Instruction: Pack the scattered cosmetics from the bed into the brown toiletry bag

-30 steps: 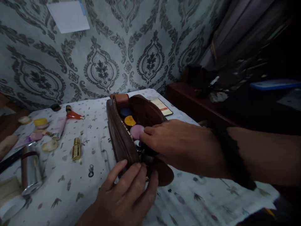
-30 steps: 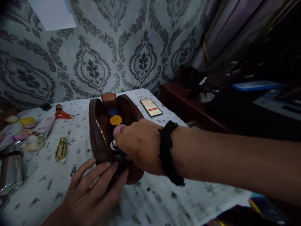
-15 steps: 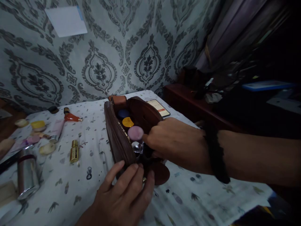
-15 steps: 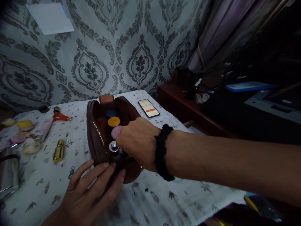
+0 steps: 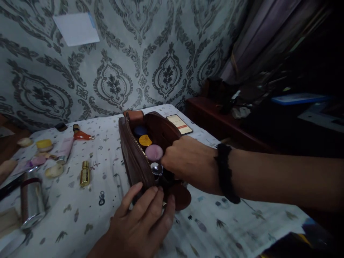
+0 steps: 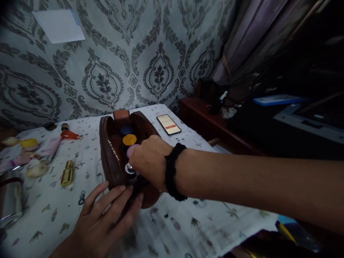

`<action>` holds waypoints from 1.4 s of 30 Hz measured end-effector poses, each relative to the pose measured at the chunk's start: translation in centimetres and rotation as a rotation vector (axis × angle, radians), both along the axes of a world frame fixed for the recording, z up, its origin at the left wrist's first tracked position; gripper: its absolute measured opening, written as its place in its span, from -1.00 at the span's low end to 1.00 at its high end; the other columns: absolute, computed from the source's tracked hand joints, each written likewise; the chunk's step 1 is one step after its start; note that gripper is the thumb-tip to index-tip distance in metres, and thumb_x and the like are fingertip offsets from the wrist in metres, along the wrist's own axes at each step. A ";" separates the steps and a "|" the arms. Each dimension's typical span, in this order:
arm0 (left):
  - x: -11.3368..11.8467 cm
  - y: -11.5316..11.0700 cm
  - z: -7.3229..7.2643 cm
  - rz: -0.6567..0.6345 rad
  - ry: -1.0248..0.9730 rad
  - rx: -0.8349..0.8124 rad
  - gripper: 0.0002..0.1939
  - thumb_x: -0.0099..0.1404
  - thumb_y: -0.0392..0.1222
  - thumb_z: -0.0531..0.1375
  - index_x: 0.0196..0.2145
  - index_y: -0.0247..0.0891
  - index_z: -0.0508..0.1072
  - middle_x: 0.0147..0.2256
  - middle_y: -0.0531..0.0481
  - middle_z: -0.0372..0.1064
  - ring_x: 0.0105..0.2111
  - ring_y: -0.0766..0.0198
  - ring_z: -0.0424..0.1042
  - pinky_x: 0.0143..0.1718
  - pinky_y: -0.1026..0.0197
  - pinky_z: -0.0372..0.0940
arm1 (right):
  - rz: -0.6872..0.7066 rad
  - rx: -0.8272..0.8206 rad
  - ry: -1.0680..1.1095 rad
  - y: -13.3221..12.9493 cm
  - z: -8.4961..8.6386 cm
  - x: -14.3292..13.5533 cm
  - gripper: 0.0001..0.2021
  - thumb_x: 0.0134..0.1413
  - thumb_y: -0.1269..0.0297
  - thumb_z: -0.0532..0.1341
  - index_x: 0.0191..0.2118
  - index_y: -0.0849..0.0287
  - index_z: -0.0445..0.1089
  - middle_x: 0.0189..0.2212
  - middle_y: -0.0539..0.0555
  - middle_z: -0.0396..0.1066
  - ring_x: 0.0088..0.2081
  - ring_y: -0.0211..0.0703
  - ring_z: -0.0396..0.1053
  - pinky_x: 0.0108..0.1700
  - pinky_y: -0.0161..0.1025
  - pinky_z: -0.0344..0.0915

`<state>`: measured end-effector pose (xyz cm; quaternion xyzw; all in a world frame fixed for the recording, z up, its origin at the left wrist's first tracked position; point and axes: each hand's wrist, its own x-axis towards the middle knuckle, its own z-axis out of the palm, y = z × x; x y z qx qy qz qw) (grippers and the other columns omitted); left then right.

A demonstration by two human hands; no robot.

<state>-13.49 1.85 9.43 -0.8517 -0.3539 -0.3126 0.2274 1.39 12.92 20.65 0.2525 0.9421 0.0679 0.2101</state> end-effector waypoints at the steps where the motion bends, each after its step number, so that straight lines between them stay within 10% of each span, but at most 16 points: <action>1: 0.0 0.0 0.0 0.002 0.001 0.004 -0.66 0.41 -0.35 -0.02 -0.08 -0.27 0.54 -0.14 -0.05 0.50 -0.01 0.22 0.32 0.31 0.03 -0.09 | 0.010 -0.001 0.007 0.0 0.0 0.1 -0.96 -0.03 0.46 0.26 -0.40 0.24 0.46 -0.58 0.09 0.40 -0.41 -0.01 0.49 -0.50 -0.25 0.06; 42: -0.1 0.2 0.1 0.001 -0.005 0.056 -0.65 0.42 -0.35 -0.03 -0.07 -0.29 0.53 -0.16 -0.06 0.51 -0.03 0.24 0.36 0.32 0.01 -0.10 | -0.033 -0.002 -0.050 -0.7 0.7 -1.2 -0.96 -0.01 0.42 0.27 -0.37 0.26 0.45 -0.36 0.21 0.51 -0.23 0.07 0.49 -0.39 -0.17 0.25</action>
